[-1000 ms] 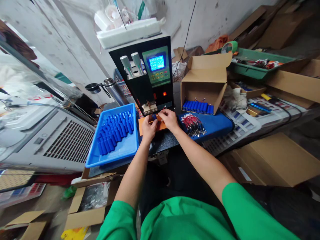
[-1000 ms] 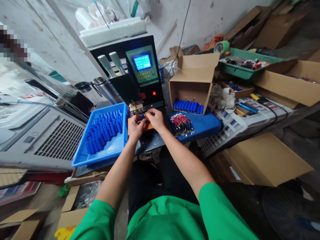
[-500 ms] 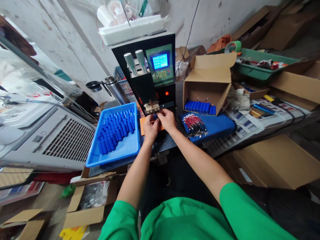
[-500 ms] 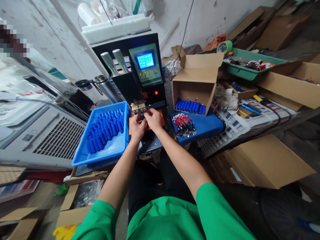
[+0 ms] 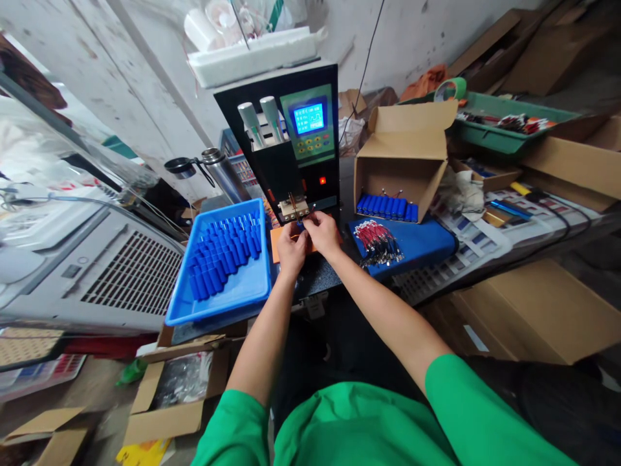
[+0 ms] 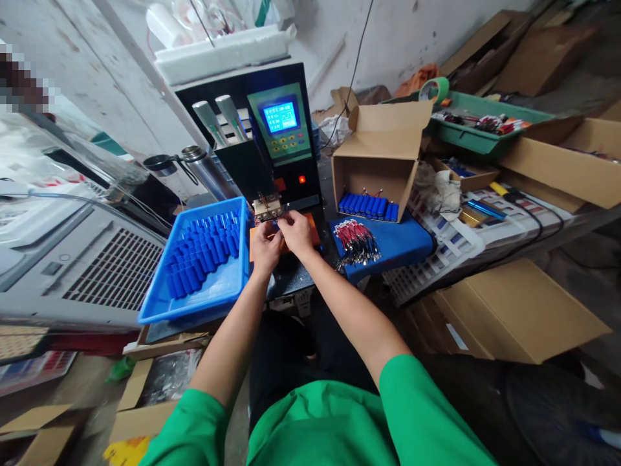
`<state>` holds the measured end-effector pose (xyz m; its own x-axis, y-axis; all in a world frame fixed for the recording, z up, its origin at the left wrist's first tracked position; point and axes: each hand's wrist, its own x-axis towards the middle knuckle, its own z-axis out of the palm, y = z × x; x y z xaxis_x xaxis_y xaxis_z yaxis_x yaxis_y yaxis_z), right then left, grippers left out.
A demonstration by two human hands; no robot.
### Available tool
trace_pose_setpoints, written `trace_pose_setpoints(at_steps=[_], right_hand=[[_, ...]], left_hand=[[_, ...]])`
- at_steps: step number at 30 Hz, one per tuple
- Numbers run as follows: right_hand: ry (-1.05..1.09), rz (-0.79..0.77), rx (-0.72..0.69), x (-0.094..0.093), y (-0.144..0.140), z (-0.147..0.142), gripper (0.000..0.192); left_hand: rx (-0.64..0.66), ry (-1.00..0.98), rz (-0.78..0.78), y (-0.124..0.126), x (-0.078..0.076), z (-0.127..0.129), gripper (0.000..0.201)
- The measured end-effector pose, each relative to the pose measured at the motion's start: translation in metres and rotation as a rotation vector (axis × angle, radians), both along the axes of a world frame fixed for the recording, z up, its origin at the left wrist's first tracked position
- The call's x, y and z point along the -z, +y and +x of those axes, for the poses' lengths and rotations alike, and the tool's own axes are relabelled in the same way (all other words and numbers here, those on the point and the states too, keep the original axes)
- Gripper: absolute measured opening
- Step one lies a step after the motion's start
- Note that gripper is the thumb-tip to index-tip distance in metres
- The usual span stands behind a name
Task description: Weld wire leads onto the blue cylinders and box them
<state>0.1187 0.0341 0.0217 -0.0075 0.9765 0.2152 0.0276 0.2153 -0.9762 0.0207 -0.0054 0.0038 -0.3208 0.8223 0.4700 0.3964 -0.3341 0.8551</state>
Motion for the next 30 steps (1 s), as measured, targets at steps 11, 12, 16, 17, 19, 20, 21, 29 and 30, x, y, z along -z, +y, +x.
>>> trace_pose_setpoints(at_steps=[11,12,16,17,19,20,21,29,30], right_hand=[[0.030,0.043,-0.053,0.005,0.003,0.004,0.019],[0.048,0.048,-0.069,0.006,0.004,0.005,0.020],[0.167,0.000,-0.156,0.011,0.008,0.010,0.023],[0.195,-0.025,-0.171,0.011,0.008,0.012,0.024],[0.223,-0.066,-0.185,0.012,0.008,0.015,0.024],[0.224,-0.075,-0.186,0.012,0.008,0.016,0.024],[0.219,-0.077,-0.184,0.012,0.008,0.017,0.023],[0.176,-0.080,-0.151,0.011,0.007,0.022,0.022],[0.173,-0.076,-0.150,0.011,0.006,0.022,0.022]], left_hand=[[-0.003,0.028,-0.011,0.002,0.003,-0.002,0.010],[-0.009,0.038,-0.010,0.002,0.003,-0.002,0.008],[-0.020,0.046,-0.015,0.002,0.002,-0.002,0.010],[-0.023,0.044,-0.018,0.002,0.001,-0.002,0.012],[-0.031,0.045,-0.028,0.001,0.000,-0.001,0.013],[-0.036,0.046,-0.033,0.002,0.000,-0.001,0.013],[-0.040,0.047,-0.039,0.002,0.000,-0.001,0.013],[-0.084,-0.011,-0.048,-0.016,-0.005,-0.012,0.023],[-0.088,-0.002,-0.071,-0.022,-0.005,-0.014,0.026]])
